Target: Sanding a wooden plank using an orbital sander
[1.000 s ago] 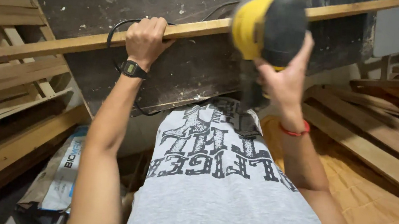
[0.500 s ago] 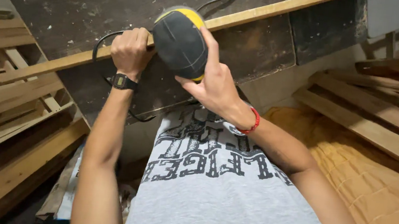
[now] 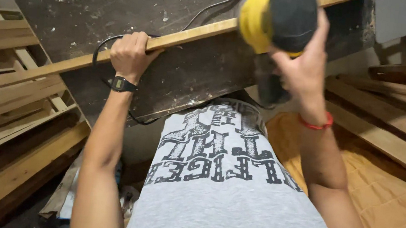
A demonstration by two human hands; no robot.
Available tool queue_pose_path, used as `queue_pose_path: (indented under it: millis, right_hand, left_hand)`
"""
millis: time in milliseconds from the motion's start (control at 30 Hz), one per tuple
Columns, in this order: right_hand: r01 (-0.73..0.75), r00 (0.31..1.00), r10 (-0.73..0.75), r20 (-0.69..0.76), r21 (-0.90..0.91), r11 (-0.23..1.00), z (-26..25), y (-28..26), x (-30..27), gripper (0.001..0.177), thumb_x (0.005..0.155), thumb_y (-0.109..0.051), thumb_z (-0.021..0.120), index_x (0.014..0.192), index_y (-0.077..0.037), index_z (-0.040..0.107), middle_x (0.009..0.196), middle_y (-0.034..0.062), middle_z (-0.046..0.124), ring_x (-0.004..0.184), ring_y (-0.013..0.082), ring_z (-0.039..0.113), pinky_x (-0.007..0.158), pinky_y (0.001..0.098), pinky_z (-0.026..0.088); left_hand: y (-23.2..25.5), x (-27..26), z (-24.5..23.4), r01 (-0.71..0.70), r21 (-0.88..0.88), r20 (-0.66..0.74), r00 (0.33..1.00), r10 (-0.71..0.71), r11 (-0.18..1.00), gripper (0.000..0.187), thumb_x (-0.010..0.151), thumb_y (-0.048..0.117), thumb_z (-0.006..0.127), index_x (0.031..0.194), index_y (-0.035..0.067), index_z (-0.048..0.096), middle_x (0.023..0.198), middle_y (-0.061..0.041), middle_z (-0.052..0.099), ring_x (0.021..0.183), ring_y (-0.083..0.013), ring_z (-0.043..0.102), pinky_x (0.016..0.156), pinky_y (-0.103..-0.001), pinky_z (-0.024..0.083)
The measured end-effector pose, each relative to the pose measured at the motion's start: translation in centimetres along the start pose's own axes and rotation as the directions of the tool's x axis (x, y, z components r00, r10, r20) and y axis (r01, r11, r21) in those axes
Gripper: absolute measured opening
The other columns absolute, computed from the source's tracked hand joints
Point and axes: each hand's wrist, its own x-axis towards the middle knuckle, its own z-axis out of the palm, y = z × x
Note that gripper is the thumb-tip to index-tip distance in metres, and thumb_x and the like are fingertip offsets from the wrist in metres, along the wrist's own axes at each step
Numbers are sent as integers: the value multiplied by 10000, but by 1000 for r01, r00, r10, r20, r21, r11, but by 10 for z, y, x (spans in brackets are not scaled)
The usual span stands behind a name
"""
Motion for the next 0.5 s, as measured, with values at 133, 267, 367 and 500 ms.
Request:
queue_pose_path:
  millis: [133, 267, 367, 500]
  right_hand:
    - [-166, 985, 169, -40, 62, 984, -36, 6, 6, 751, 921, -11, 732, 1447, -133, 211, 1246, 185, 537, 583, 165, 557, 439, 279, 523]
    - [-102, 990, 109, -84, 87, 991, -50, 21, 8, 697, 941, 3, 720, 1438, -104, 244, 1243, 195, 500, 530, 174, 519, 434, 283, 533]
    - [-11, 993, 4, -117, -52, 999, -56, 38, 8, 780, 921, -14, 812, 1445, -42, 235, 1383, 215, 464, 1232, 309, 492, 1069, 370, 392]
    - [-8, 993, 14, -121, 52, 999, -53, 39, 5, 780, 900, 13, 795, 1445, -83, 246, 1363, 185, 509, 1202, 279, 529, 1045, 344, 423]
  left_hand:
    - [7, 0, -5, 35, -7, -14, 999, -35, 999, 610, 986, 734, 557, 726, 186, 486, 657, 22, 514, 556, -169, 516, 487, -315, 354]
    - [13, -1, -11, 88, -89, 138, 988, -76, 992, 682, 848, 826, 711, 776, 184, 492, 639, 58, 490, 515, -74, 432, 456, -252, 332]
    - [27, 14, -24, 132, -148, 169, 980, -106, 980, 607, 902, 759, 649, 892, 159, 560, 773, -8, 569, 641, -206, 563, 579, -338, 432]
    - [41, 19, -18, 59, -155, 143, 989, -37, 986, 473, 905, 663, 682, 878, 197, 605, 720, 32, 595, 594, -166, 599, 498, -314, 411]
